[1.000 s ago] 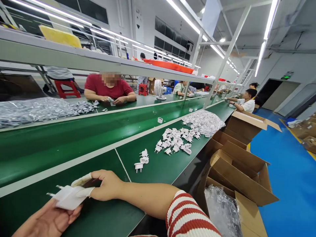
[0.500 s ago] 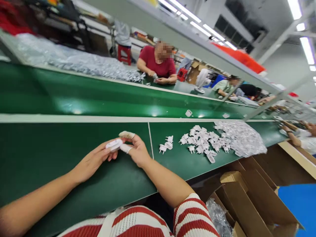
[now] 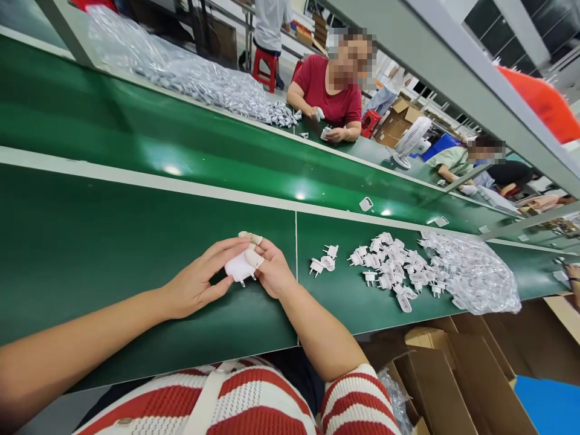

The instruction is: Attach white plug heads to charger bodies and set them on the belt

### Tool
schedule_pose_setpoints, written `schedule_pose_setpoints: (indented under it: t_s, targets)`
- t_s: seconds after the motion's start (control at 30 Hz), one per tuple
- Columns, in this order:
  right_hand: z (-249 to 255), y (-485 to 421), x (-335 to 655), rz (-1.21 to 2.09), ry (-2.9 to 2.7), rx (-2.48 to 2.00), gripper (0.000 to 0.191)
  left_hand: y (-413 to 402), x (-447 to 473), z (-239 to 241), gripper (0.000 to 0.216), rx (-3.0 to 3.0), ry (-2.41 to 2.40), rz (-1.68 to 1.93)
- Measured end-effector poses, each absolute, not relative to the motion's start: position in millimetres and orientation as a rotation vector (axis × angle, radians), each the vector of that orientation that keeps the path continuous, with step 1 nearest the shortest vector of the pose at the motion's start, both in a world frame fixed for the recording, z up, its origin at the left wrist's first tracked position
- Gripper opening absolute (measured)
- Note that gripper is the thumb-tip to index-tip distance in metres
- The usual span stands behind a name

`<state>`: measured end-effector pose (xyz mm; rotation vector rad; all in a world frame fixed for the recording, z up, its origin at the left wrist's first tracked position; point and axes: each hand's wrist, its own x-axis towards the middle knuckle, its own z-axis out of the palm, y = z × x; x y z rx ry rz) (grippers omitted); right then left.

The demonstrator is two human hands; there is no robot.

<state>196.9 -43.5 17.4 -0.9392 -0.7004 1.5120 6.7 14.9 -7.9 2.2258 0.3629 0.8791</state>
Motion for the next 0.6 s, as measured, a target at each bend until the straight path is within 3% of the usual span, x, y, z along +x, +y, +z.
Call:
schedule_pose_setpoints:
  t_s: [0.3, 0.6]
  targets:
    - [20, -46, 195, 1.466, -0.791, -0.957, 0.066, 11, 7, -6, 0.072, 2.363, 0.292, 0.997]
    - [16, -44, 183, 1.446, -0.608, -0.985, 0.070, 14, -3, -18, 0.065, 2.415, 0.530, 0.797]
